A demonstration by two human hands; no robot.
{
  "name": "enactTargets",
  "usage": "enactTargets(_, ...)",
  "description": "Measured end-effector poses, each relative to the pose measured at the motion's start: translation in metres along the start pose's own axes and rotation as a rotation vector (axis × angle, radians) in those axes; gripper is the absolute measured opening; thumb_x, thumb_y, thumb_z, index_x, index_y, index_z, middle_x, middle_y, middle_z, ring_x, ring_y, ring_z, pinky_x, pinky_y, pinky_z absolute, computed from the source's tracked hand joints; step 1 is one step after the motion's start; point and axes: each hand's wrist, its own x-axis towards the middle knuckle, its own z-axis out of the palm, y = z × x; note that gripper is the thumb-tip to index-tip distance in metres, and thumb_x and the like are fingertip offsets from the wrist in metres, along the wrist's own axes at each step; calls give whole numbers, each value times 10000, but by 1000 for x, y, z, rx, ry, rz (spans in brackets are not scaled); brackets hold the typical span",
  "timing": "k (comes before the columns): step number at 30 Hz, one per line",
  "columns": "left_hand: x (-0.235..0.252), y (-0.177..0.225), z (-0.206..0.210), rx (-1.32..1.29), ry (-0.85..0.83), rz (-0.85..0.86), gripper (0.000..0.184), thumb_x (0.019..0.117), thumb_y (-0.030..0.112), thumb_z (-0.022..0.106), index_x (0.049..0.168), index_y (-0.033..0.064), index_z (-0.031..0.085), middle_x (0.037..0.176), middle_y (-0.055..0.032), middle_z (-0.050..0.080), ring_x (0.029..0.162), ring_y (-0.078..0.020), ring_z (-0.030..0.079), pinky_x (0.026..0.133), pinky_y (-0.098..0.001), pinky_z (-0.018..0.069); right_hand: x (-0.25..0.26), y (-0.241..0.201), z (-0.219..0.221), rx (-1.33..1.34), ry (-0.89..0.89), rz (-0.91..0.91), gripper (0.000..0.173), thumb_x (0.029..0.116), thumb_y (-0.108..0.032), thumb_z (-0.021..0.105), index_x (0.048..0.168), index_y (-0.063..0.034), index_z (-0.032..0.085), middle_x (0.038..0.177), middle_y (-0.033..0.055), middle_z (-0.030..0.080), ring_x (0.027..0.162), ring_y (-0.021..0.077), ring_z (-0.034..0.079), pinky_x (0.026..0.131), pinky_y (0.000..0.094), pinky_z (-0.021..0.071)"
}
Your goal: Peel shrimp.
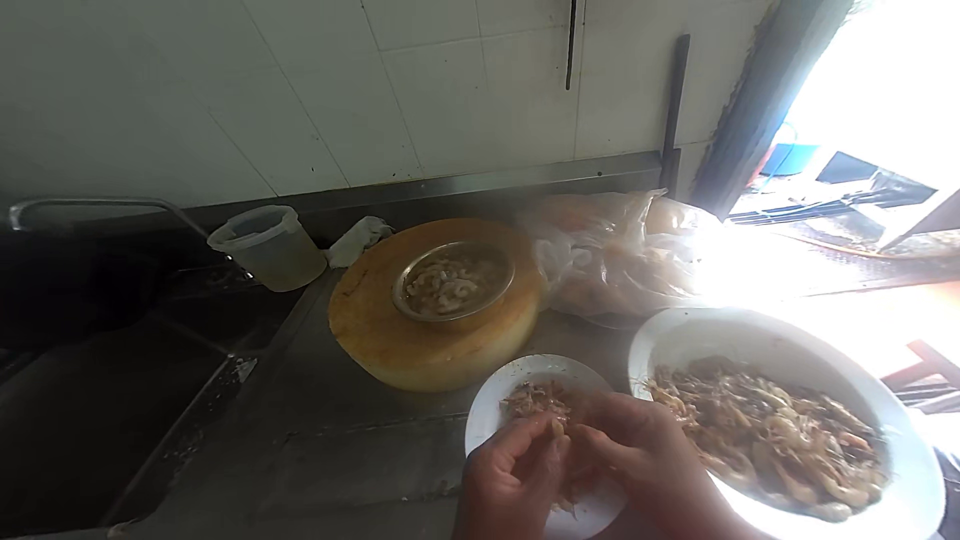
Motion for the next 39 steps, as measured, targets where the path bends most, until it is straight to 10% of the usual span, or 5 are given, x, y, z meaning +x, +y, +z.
enactTargets(16,11,11,-19,-523,76,-401,209,1011,64,593,1128,-83,685,999,-227,718,855,-288,737,802,-437,635,-2,0,-19,-204,74,-192,119,959,-116,674,1030,-102,768,864,13,725,627,98,663,524,260,592)
enactTargets(21,20,8,-22,-341,99,-286,238,987,95,668,1161,-61,715,995,-188,728,836,-244,724,796,-390,632,-3,13,-13,-935,-73,-119,322,947,-128,613,1203,-253,764,1239,-20,711,1160,153,660,962,393,578)
enactTargets(26,85,39,-49,-16,251,-79,177,993,161,664,1105,49,745,877,-91,727,763,-203,692,754,-375,604,-5,21,-4,-1084,-48,-256,195,982,-213,590,1026,-188,778,954,-17,756,987,180,710,824,360,592)
enactTargets(30,160,60,-76,48,398,-47,204,960,170,722,1122,46,718,910,-67,713,738,-171,680,718,-350,607,-13,13,-11,-1014,-147,-277,276,994,-143,575,1214,-197,732,1316,-10,679,1292,190,592,1044,383,534)
enactTargets(39,85,56,-8,-290,49,-169,138,959,105,694,1052,8,725,942,-172,725,834,-255,729,797,-408,632,19,-43,-13,-682,264,-480,177,990,-268,673,1094,-148,751,1005,-58,723,876,19,703,742,222,636)
